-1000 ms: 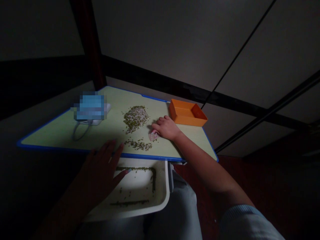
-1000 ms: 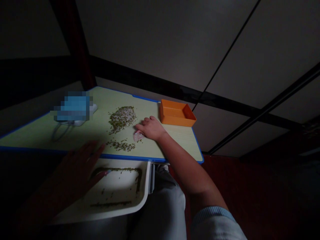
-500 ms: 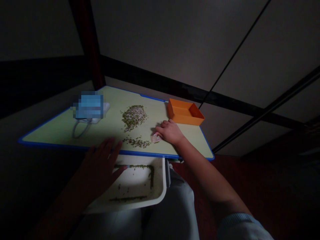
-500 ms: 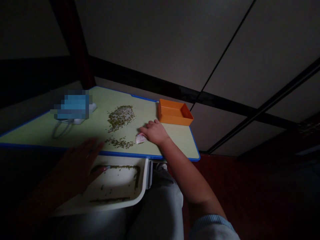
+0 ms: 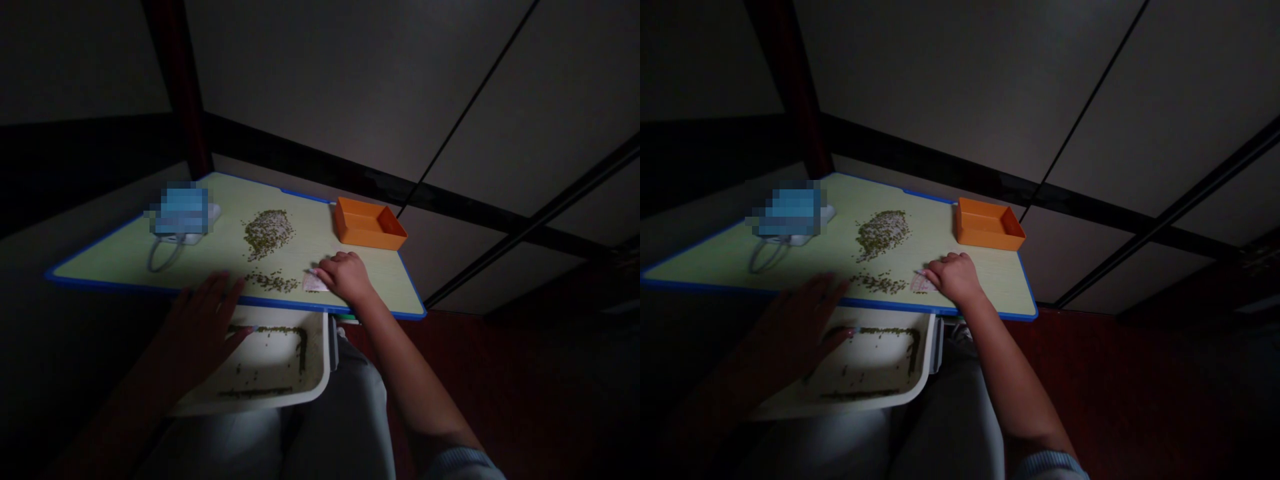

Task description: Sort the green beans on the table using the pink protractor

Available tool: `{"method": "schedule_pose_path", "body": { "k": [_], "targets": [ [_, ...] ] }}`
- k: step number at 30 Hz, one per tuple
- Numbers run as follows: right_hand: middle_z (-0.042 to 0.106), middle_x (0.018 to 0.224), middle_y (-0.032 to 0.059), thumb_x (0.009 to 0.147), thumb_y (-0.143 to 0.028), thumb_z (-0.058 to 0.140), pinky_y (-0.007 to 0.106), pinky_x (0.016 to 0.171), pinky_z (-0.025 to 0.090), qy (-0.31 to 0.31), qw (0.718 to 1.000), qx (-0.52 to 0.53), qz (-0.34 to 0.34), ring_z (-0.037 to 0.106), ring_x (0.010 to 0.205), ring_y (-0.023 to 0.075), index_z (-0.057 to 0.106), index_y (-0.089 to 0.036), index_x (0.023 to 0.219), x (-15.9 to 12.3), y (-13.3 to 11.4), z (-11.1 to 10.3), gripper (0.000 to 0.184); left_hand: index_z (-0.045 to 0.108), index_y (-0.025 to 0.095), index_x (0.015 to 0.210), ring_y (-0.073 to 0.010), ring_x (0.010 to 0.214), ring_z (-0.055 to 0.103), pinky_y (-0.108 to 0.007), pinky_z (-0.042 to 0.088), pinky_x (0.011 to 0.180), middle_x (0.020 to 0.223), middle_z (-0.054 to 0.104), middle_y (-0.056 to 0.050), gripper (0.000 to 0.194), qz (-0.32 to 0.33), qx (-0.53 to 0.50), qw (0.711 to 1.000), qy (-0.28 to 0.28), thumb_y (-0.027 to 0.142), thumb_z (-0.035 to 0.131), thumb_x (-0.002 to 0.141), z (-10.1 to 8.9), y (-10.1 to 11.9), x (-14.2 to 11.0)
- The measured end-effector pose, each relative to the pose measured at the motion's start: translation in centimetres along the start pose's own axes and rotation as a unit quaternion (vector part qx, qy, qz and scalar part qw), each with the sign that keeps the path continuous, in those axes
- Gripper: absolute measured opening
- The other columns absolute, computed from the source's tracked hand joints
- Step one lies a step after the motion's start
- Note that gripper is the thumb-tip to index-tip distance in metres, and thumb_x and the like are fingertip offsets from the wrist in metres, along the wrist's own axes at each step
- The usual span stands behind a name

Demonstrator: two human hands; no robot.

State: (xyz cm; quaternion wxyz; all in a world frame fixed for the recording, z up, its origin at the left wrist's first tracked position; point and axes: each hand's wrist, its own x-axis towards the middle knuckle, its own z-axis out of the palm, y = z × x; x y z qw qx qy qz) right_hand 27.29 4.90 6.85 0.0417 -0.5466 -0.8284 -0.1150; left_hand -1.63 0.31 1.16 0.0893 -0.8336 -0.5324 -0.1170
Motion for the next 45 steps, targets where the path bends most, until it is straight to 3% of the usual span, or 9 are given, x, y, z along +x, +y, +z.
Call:
{"method": "schedule_pose_path", "body": {
  "k": [6,10,14,21,27,38,45],
  "targets": [
    [0.075,0.086,0.0071,0.099,-0.048,0.045,0.030,0.076,0.034,0.015,0.996,0.079,0.028,0.064,0.084,0.0197,0.073,-0.020,0.095,-0.6,-0.2,0.2,0.039,0.036,0.009,0.144,-0.0401,0.144,0.036,-0.060,0.032,0.114,0.154,0.037,-0.027,0.068,0.004,0.038,0.999,-0.003,0.045,0.040,0.087,-0.1,0.1,0.0],
    [0.072,0.073,0.0011,0.091,-0.048,0.061,0.025,0.069,0.037,0.025,0.974,0.209,0.082,0.062,0.069,0.0162,0.068,-0.022,0.116,-0.9,-0.5,0.4,0.037,0.036,0.010,0.144,-0.0387,0.145,0.034,-0.058,0.032,0.114,0.155,0.037,-0.026,0.068,0.000,0.048,0.999,-0.013,0.046,0.042,0.087,-0.1,0.1,0.0],
    [0.067,0.067,-0.0019,0.086,-0.044,0.068,0.023,0.066,0.037,0.029,0.955,0.283,0.080,0.056,0.061,0.0128,0.071,-0.021,0.110,-1.1,-0.4,0.5,0.034,0.034,0.010,0.145,-0.0398,0.145,0.034,-0.062,0.033,0.113,0.156,0.035,-0.026,0.069,-0.006,0.030,0.999,-0.012,0.046,0.039,0.087,0.0,0.1,-0.1],
    [0.064,0.062,-0.0029,0.088,-0.040,0.066,0.023,0.067,0.036,0.039,0.949,0.307,0.060,0.053,0.058,0.0107,0.074,-0.019,0.096,-1.6,-0.3,0.7,0.024,0.032,0.010,0.146,-0.0383,0.145,0.036,-0.060,0.033,0.113,0.155,0.037,-0.026,0.068,0.001,0.051,0.999,-0.006,0.047,0.037,0.089,-0.2,0.3,-0.1],
    [0.065,0.063,-0.0026,0.089,-0.042,0.064,0.023,0.067,0.036,0.042,0.947,0.308,0.082,0.053,0.059,0.0111,0.074,-0.021,0.096,-2.0,-0.6,0.5,0.025,0.036,0.007,0.144,-0.0415,0.144,0.036,-0.061,0.032,0.113,0.154,0.036,-0.028,0.068,0.002,0.048,0.999,-0.018,0.046,0.040,0.088,-0.3,0.3,0.0],
    [0.051,0.056,-0.0055,0.082,-0.044,0.071,0.022,0.055,0.030,0.072,0.889,0.436,0.119,0.043,0.053,0.0093,0.074,-0.017,0.089,-2.1,-0.3,2.1,0.028,0.032,0.010,0.146,-0.0399,0.145,0.035,-0.062,0.031,0.113,0.155,0.036,-0.026,0.072,-0.005,0.057,0.998,-0.006,0.047,0.043,0.085,0.8,-0.1,-0.1],
    [0.051,0.056,-0.0051,0.081,-0.043,0.072,0.022,0.055,0.030,0.076,0.883,0.450,0.111,0.041,0.054,0.0089,0.074,-0.017,0.086,-2.2,-0.3,2.0,0.027,0.032,0.008,0.146,-0.0401,0.145,0.034,-0.060,0.031,0.113,0.155,0.036,-0.027,0.073,0.004,0.066,0.998,0.000,0.046,0.045,0.085,1.1,-0.4,-0.1]
  ]
}}
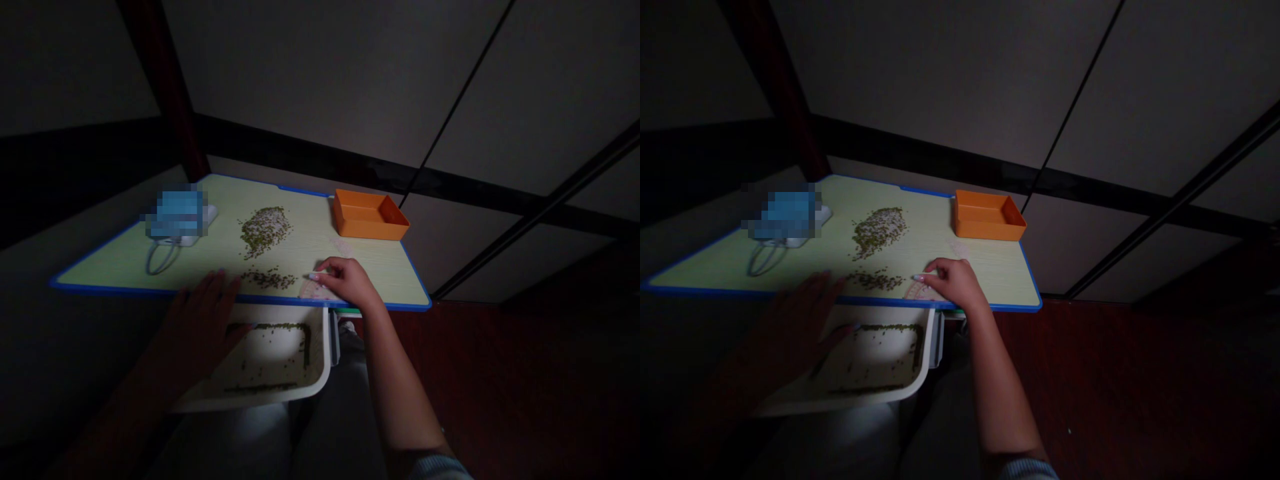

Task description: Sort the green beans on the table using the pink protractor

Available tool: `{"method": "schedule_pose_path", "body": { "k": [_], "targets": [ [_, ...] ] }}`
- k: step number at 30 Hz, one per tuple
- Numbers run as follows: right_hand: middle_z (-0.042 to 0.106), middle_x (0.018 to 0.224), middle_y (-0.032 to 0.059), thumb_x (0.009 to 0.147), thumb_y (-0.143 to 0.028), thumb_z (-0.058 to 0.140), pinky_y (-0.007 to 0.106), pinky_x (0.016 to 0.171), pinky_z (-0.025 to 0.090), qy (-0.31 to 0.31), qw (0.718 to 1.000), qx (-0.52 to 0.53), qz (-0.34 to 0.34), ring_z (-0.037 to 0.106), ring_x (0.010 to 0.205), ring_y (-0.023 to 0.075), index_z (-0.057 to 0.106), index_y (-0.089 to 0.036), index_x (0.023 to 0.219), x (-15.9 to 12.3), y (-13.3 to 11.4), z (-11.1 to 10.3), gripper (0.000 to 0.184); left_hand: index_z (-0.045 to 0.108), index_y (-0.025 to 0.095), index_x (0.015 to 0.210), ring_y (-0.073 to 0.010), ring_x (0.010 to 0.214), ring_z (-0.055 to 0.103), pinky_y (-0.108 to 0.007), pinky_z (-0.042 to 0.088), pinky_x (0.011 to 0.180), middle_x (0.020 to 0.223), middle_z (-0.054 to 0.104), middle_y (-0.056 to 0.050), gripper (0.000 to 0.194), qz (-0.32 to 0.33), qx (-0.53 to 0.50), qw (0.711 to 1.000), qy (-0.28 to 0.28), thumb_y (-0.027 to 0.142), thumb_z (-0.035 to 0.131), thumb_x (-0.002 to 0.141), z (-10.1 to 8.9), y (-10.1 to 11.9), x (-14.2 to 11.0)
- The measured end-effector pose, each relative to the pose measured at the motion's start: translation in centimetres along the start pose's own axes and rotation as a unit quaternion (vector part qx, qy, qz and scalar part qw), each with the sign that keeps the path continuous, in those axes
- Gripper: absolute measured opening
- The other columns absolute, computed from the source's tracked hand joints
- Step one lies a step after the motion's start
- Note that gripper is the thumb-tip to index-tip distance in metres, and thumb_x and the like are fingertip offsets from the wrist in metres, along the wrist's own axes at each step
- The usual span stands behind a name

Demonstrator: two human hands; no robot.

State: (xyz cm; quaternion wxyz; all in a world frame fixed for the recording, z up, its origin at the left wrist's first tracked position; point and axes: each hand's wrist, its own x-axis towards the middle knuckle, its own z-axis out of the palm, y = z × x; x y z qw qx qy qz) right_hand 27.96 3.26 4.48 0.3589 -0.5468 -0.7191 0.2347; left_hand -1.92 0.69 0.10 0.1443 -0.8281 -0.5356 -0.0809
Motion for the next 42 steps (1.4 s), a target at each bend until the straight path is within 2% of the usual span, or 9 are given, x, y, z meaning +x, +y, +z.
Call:
{"method": "schedule_pose_path", "body": {
  "k": [7,11,16,19,23,27,32,36,42],
  "targets": [
    [0.054,0.058,-0.0041,0.080,-0.047,0.072,0.023,0.056,0.030,0.034,0.998,-0.027,0.048,0.044,0.055,0.0098,0.072,-0.018,0.083,0.4,0.1,0.3,0.029,0.032,0.008,0.145,-0.0384,0.145,0.034,-0.059,0.030,0.114,0.154,0.037,-0.026,0.071,0.001,0.006,1.000,0.014,0.044,0.046,0.086,-0.4,0.4,-0.1],
    [0.052,0.059,-0.0055,0.076,-0.046,0.076,0.022,0.058,0.030,0.023,0.999,-0.035,0.033,0.044,0.056,0.0098,0.071,-0.018,0.089,0.9,-0.2,0.7,0.030,0.034,0.009,0.144,-0.0392,0.144,0.035,-0.060,0.030,0.114,0.154,0.038,-0.026,0.070,-0.008,-0.003,1.000,0.009,0.045,0.045,0.086,-0.3,0.5,0.0],
    [0.046,0.058,-0.0081,0.075,-0.042,0.077,0.022,0.055,0.030,0.000,0.999,0.049,0.002,0.041,0.054,0.0094,0.070,-0.018,0.097,0.8,-0.2,0.8,0.033,0.032,0.007,0.145,-0.0407,0.144,0.034,-0.061,0.028,0.114,0.154,0.037,-0.027,0.071,-0.003,-0.010,1.000,0.022,0.045,0.044,0.086,0.2,0.3,0.0],
    [0.046,0.058,-0.0078,0.075,-0.042,0.076,0.022,0.053,0.029,0.023,0.998,0.066,0.011,0.041,0.054,0.0097,0.069,-0.018,0.096,0.6,0.0,0.9,0.033,0.031,0.008,0.145,-0.0407,0.144,0.034,-0.062,0.029,0.113,0.155,0.036,-0.027,0.071,-0.005,-0.017,1.000,0.016,0.045,0.042,0.086,0.3,0.3,0.0],
    [0.051,0.058,-0.0052,0.078,-0.044,0.071,0.023,0.053,0.029,0.042,0.998,0.030,0.035,0.043,0.055,0.0104,0.066,-0.017,0.080,0.6,0.3,0.9,0.027,0.031,0.009,0.146,-0.0396,0.144,0.036,-0.062,0.030,0.112,0.155,0.037,-0.026,0.072,-0.008,-0.016,1.000,0.013,0.046,0.042,0.085,0.3,0.3,0.1],
    [0.046,0.055,-0.0051,0.080,-0.048,0.064,0.023,0.051,0.027,0.060,0.996,0.045,0.056,0.039,0.053,0.0100,0.051,-0.020,0.061,0.9,0.7,1.1,0.037,0.037,0.010,0.144,-0.0400,0.142,0.038,-0.062,0.032,0.112,0.152,0.041,-0.026,0.070,-0.005,-0.014,0.999,0.037,0.047,0.042,0.085,0.8,0.2,0.0],
    [0.039,0.055,-0.0055,0.082,-0.053,0.060,0.023,0.052,0.027,0.098,0.992,0.063,0.054,0.036,0.055,0.0102,0.045,-0.021,0.058,1.3,1.3,1.3,0.042,0.043,0.011,0.141,-0.0411,0.141,0.041,-0.063,0.037,0.108,0.149,0.045,-0.027,0.072,0.000,-0.044,0.997,0.057,0.051,0.048,0.082,1.2,0.0,0.1],
    [0.035,0.054,-0.0063,0.082,-0.057,0.057,0.023,0.050,0.027,0.109,0.986,0.105,0.069,0.033,0.053,0.0095,0.040,-0.022,0.057,1.4,1.4,1.3,0.046,0.043,0.013,0.142,-0.0397,0.145,0.036,-0.063,0.033,0.112,0.153,0.040,-0.025,0.070,-0.025,-0.080,0.996,0.012,0.047,0.051,0.081,0.4,0.5,0.3],
    [0.038,0.050,-0.0067,0.078,-0.060,0.062,0.023,0.047,0.026,0.117,0.980,0.141,0.081,0.033,0.049,0.0090,0.042,-0.022,0.057,1.0,1.1,1.3,0.049,0.039,0.017,0.144,-0.0348,0.147,0.033,-0.058,0.032,0.116,0.155,0.039,-0.021,0.070,-0.048,-0.095,0.994,0.002,0.042,0.054,0.081,-0.9,1.2,0.0]
  ]
}}
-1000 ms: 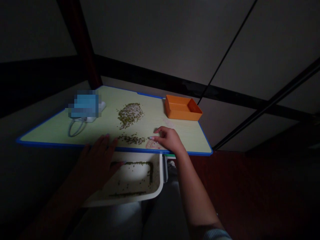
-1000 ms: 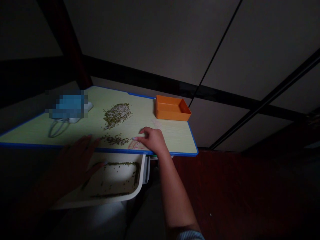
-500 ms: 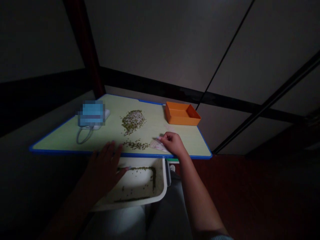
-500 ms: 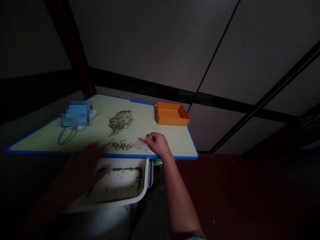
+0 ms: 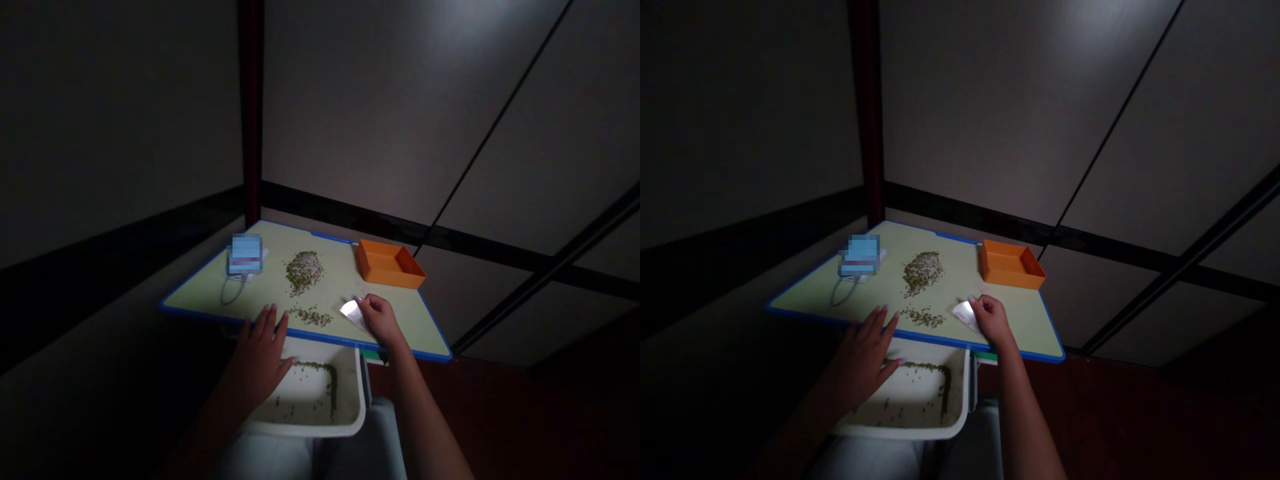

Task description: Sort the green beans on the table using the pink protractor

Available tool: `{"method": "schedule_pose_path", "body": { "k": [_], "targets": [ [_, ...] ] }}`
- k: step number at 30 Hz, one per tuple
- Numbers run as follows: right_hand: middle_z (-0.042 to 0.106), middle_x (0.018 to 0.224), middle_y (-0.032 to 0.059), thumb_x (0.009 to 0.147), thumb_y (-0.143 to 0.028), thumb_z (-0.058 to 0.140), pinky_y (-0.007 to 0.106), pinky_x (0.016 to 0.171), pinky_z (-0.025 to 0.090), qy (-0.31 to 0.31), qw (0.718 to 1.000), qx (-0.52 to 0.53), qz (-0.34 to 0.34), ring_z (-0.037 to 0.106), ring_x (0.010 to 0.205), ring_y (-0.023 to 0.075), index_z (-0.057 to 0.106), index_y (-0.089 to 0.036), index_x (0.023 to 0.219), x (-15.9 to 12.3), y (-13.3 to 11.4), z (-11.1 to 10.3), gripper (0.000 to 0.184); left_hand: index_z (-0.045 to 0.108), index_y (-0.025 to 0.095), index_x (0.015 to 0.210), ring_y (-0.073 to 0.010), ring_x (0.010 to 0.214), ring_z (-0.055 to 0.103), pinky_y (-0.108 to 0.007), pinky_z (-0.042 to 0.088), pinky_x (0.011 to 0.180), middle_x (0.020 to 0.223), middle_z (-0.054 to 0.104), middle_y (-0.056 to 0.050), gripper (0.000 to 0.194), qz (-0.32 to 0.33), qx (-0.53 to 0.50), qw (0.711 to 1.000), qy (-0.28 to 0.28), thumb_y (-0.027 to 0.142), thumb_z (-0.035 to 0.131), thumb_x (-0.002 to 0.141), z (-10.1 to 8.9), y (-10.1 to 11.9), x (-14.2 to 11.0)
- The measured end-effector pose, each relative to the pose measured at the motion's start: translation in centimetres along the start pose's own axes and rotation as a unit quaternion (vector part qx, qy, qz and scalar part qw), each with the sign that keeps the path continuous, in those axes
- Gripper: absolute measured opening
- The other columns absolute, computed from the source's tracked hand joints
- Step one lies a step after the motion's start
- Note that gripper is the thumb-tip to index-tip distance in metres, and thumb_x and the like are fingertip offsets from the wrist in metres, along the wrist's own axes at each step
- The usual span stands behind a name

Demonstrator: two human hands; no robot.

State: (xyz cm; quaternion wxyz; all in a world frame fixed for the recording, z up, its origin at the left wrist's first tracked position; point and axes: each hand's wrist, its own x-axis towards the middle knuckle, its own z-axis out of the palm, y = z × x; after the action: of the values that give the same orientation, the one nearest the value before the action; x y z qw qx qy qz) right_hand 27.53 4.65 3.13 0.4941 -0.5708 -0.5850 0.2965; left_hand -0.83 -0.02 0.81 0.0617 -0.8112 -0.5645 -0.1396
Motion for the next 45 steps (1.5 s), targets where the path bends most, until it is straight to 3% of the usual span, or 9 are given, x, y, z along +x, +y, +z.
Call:
{"method": "schedule_pose_path", "body": {
  "k": [8,15,22,30,36,40,45],
  "targets": [
    [0.038,0.048,-0.0065,0.075,-0.063,0.064,0.025,0.046,0.026,0.035,0.999,0.006,0.008,0.033,0.045,0.0095,0.042,-0.022,0.055,-0.6,-0.5,-0.1,0.051,0.035,0.020,0.146,-0.0322,0.150,0.026,-0.056,0.024,0.121,0.159,0.033,-0.018,0.071,-0.011,-0.028,0.999,-0.015,0.049,0.051,0.083,-0.3,0.3,-0.3],
    [0.039,0.049,-0.0058,0.079,-0.064,0.060,0.025,0.048,0.028,0.022,1.000,-0.014,-0.013,0.035,0.048,0.0106,0.043,-0.022,0.056,-0.5,0.5,-0.1,0.051,0.032,0.021,0.148,-0.0318,0.151,0.024,-0.056,0.024,0.121,0.159,0.033,-0.018,0.074,-0.015,-0.034,0.999,-0.024,0.051,0.050,0.083,0.0,0.2,-0.2],
    [0.041,0.051,-0.0042,0.082,-0.067,0.054,0.026,0.052,0.030,0.114,0.990,-0.066,-0.042,0.039,0.053,0.0131,0.042,-0.022,0.056,-0.7,0.8,-0.1,0.053,0.031,0.019,0.148,-0.0347,0.150,0.026,-0.059,0.027,0.119,0.160,0.029,-0.019,0.079,-0.014,-0.003,0.999,-0.035,0.045,0.056,0.078,0.2,0.0,-0.1],
    [0.043,0.053,-0.0035,0.085,-0.062,0.052,0.027,0.053,0.032,0.133,0.987,-0.065,-0.054,0.042,0.054,0.0146,0.042,-0.023,0.059,-0.7,0.8,0.0,0.048,0.028,0.023,0.149,-0.0339,0.150,0.027,-0.058,0.030,0.118,0.160,0.029,-0.017,0.079,0.012,0.007,0.999,-0.039,0.049,0.053,0.079,1.5,-1.6,-0.1],
    [0.049,0.061,-0.0017,0.095,-0.054,0.037,0.028,0.057,0.036,0.194,0.973,-0.094,-0.082,0.048,0.059,0.0169,0.042,-0.024,0.068,-1.0,0.0,-0.3,0.041,0.029,0.024,0.149,-0.0345,0.149,0.028,-0.057,0.030,0.117,0.161,0.029,-0.016,0.080,0.013,0.009,0.999,-0.028,0.051,0.055,0.078,2.2,-1.9,-0.2],
    [0.050,0.062,-0.0007,0.096,-0.052,0.033,0.029,0.057,0.038,0.202,0.969,-0.105,-0.094,0.050,0.059,0.0185,0.041,-0.025,0.071,-1.0,0.0,-0.1,0.037,0.027,0.026,0.149,-0.0343,0.149,0.028,-0.058,0.031,0.117,0.160,0.029,-0.015,0.078,0.021,0.010,0.999,-0.033,0.053,0.052,0.079,3.4,-3.0,-0.1],
    [0.056,0.064,0.0021,0.096,-0.050,0.034,0.031,0.057,0.041,0.195,0.968,-0.115,-0.109,0.054,0.060,0.0207,0.044,-0.026,0.071,-0.7,0.4,0.3,0.036,0.021,0.028,0.149,-0.0380,0.143,0.038,-0.059,0.040,0.109,0.157,0.035,-0.016,0.091,0.070,0.053,0.996,-0.020,0.055,0.060,0.072,6.8,-5.6,1.0]
  ]
}}
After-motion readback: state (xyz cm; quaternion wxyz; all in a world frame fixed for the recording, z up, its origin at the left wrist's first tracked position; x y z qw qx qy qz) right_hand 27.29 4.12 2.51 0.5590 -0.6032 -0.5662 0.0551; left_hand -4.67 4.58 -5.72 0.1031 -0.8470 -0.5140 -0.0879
